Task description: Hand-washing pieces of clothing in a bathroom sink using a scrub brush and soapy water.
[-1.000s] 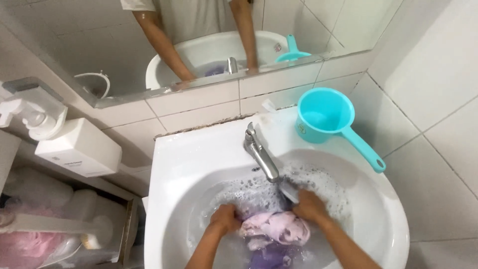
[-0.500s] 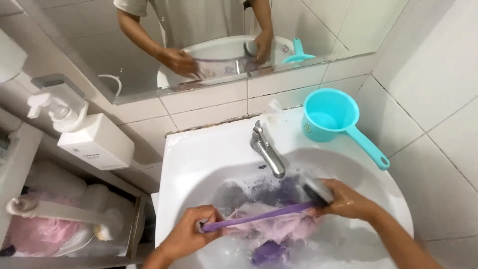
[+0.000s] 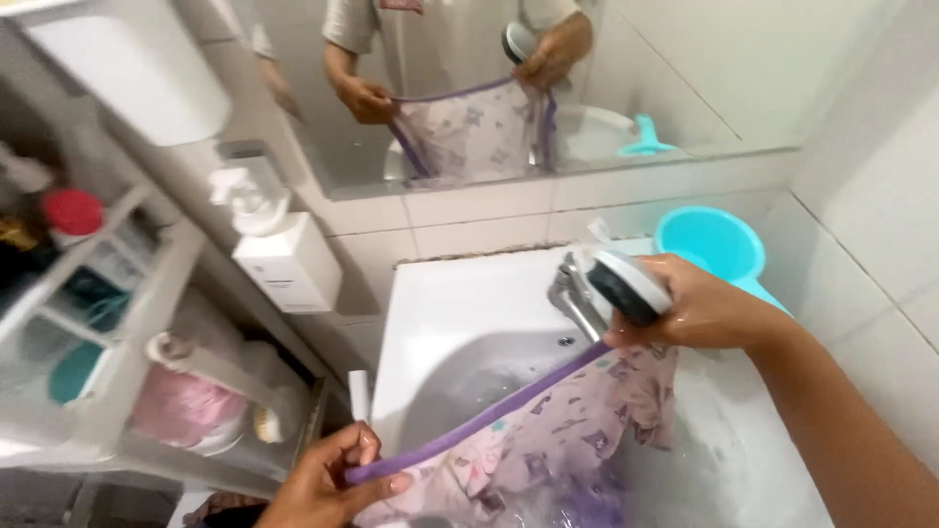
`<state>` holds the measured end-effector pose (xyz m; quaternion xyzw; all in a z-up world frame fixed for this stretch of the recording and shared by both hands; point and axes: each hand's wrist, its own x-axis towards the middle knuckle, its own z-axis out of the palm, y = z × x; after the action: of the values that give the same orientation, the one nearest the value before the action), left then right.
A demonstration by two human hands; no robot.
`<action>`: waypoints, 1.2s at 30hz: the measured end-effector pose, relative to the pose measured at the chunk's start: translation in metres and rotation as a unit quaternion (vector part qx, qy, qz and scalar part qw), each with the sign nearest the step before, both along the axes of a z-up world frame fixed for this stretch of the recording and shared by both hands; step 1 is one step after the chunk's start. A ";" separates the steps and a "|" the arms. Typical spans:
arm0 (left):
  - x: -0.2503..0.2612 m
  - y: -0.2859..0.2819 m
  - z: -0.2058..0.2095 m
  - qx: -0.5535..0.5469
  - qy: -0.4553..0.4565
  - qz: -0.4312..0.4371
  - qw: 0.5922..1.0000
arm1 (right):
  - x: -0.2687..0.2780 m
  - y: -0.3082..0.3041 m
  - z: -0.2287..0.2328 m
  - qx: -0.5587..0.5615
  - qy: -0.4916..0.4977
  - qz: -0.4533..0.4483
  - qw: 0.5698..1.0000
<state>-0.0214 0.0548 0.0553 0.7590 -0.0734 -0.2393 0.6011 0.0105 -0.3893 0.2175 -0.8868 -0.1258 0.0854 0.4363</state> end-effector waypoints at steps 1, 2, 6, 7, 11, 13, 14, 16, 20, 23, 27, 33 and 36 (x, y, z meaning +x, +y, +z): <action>-0.001 0.010 -0.016 -0.036 -0.019 0.016 0.999 | 0.009 0.015 0.007 -0.022 -0.001 0.006 1.000; 0.000 0.015 -0.023 -0.037 -0.023 0.026 0.999 | 0.023 0.031 0.013 -0.023 -0.004 0.016 1.000; 0.009 0.017 -0.035 -0.102 0.027 0.106 0.989 | 0.093 0.087 0.013 -0.118 0.007 -0.003 0.993; 0.015 0.014 -0.035 -0.142 0.026 0.123 0.982 | 0.115 0.102 0.008 -0.159 -0.026 -0.012 0.987; 0.031 -0.016 -0.054 -0.152 0.041 0.300 0.941 | 0.212 0.142 -0.103 -0.211 -0.203 0.025 0.956; 0.045 -0.021 -0.072 -0.131 0.036 0.399 0.907 | 0.208 0.168 -0.129 -0.244 -0.176 -0.049 0.952; 0.044 -0.020 -0.078 -0.130 0.040 0.401 0.906 | 0.193 0.179 -0.129 -0.245 -0.173 -0.046 0.953; 0.040 -0.022 -0.091 -0.119 0.075 0.410 0.901 | 0.160 0.195 -0.129 -0.201 -0.020 -0.072 0.977; 0.036 -0.037 -0.124 -0.198 0.056 0.401 0.893 | 0.072 0.219 -0.131 -0.126 0.079 -0.056 0.987; 0.033 -0.045 -0.109 -0.068 -0.047 0.416 0.906 | 0.043 0.222 -0.158 -0.066 -0.050 0.056 0.995; 0.025 -0.045 -0.074 0.012 -0.019 0.390 0.920 | 0.091 0.186 -0.167 -0.312 -0.118 0.100 0.937; 0.021 -0.044 -0.083 0.031 -0.079 0.422 0.903 | 0.139 0.193 -0.113 -0.267 -0.021 -0.046 0.962; 0.027 -0.040 -0.101 0.071 -0.122 0.410 0.901 | 0.128 0.204 -0.122 -0.150 0.118 -0.107 0.976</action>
<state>0.0060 0.0145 -0.0452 0.7860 0.1886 0.1184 0.5767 0.1387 -0.1856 0.0953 -0.9341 0.0367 0.1603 0.3169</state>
